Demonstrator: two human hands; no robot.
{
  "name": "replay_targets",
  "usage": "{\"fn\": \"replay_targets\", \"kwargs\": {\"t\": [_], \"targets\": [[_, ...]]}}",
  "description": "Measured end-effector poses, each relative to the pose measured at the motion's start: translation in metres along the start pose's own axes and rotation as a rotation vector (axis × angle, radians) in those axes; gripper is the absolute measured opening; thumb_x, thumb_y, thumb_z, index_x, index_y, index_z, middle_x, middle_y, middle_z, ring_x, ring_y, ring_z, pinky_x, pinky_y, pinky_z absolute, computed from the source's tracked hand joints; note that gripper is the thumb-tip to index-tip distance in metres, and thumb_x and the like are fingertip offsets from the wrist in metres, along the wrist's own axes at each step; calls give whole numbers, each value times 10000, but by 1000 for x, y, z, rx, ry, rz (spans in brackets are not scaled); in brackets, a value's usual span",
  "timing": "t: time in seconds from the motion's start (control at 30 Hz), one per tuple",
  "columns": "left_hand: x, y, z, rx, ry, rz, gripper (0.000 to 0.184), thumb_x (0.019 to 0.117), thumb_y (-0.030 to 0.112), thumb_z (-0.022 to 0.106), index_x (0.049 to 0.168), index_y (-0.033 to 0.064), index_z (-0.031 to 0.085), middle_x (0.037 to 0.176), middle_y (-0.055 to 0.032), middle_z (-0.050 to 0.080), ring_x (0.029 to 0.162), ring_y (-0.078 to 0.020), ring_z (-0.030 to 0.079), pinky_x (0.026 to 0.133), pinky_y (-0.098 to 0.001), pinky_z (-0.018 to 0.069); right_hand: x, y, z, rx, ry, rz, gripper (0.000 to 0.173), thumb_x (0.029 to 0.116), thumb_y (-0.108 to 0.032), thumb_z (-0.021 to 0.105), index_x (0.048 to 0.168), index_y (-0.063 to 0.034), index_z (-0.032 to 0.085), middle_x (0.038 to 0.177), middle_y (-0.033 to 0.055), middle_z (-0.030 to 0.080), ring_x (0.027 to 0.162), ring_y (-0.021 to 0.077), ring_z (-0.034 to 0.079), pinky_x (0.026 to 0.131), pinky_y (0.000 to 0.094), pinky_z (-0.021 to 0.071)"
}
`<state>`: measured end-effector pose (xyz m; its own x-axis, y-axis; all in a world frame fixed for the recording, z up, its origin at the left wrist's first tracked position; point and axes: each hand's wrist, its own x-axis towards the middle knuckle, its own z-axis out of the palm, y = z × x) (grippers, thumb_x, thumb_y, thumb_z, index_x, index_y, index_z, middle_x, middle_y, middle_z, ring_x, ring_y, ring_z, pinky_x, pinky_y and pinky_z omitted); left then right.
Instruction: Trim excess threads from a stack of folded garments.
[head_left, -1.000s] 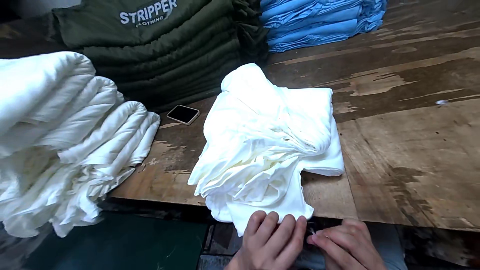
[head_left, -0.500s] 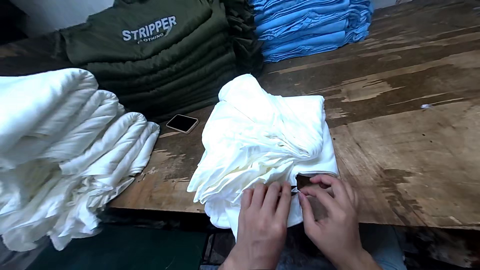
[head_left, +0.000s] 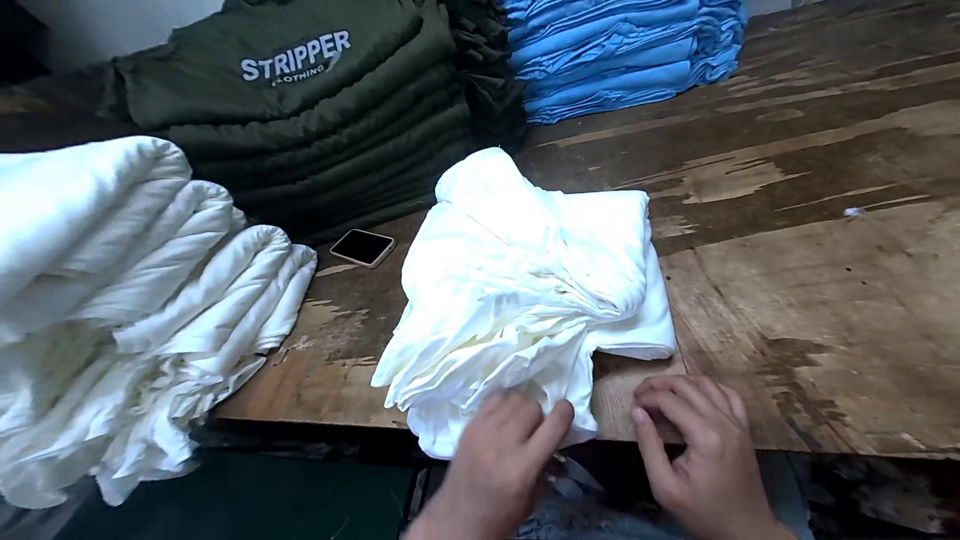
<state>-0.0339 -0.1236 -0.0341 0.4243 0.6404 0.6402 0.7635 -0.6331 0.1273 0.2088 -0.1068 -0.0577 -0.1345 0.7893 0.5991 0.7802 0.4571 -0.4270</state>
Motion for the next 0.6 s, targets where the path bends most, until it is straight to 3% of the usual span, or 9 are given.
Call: {"fn": "replay_targets", "kwargs": {"t": [0.07,0.17,0.23,0.3,0.33,0.43,0.5,0.57,0.6], "targets": [[4,-29,-24,-1,106,-42,238,1005,191,551,1137,201,748,771,-45,615,713,-190,609,656,-364,529,12,0,-1,-83,-107,-24,366,966,-284,464,1161,-178,755,1178,0,751,1141,244,678,943,538,500],[20,-71,-45,134,183,-81,174,868,155,612,896,147,783,682,-28,577,613,-173,570,555,-358,474,32,8,-4,-77,-85,-69,427,944,-166,444,1235,-177,756,1180,-29,763,1142,195,695,998,508,505],[29,-74,-42,162,137,-160,181,760,242,641,839,199,798,662,47,605,600,-104,588,534,-327,488,40,8,-7,-69,-119,-49,428,965,-161,437,1254,-161,754,1184,-17,768,1155,194,703,1073,512,481],[35,-55,-34,187,47,-261,235,759,394,649,851,222,780,711,65,654,650,-104,638,549,-358,532,36,1,-4,-50,-143,2,372,1001,-272,488,1213,-121,755,1146,34,768,1116,241,713,1015,526,528],[39,-43,-31,215,-20,-297,294,757,427,662,905,191,754,775,21,678,712,-168,674,588,-424,559,31,-6,1,-31,-159,14,378,989,-358,537,1180,-106,745,1128,58,759,1096,273,707,964,541,546],[46,-25,-18,243,-153,-354,295,742,130,723,1028,81,668,879,-105,655,808,-328,676,668,-540,556,16,-34,26,31,-231,-71,527,883,-544,698,1246,-163,703,1167,71,736,1142,316,671,963,593,513],[54,-31,-13,277,-134,-347,237,779,14,682,1007,75,653,847,-102,645,774,-317,676,644,-517,559,14,-47,50,77,-195,-192,426,846,-358,735,1256,-239,727,1078,45,734,1067,282,684,902,519,544],[63,-41,-15,307,-79,-364,248,824,-35,657,1055,56,659,850,-133,649,780,-351,673,652,-539,551,18,-48,61,204,-131,-235,356,827,-79,644,1120,-224,784,911,17,714,937,228,686,820,402,574],[68,-49,-17,328,-23,-376,276,850,-51,634,1108,45,658,880,-158,658,811,-378,674,677,-557,548,21,-45,60,263,-109,-235,342,850,-26,602,1059,-217,794,888,9,708,928,208,680,824,376,574]]}}
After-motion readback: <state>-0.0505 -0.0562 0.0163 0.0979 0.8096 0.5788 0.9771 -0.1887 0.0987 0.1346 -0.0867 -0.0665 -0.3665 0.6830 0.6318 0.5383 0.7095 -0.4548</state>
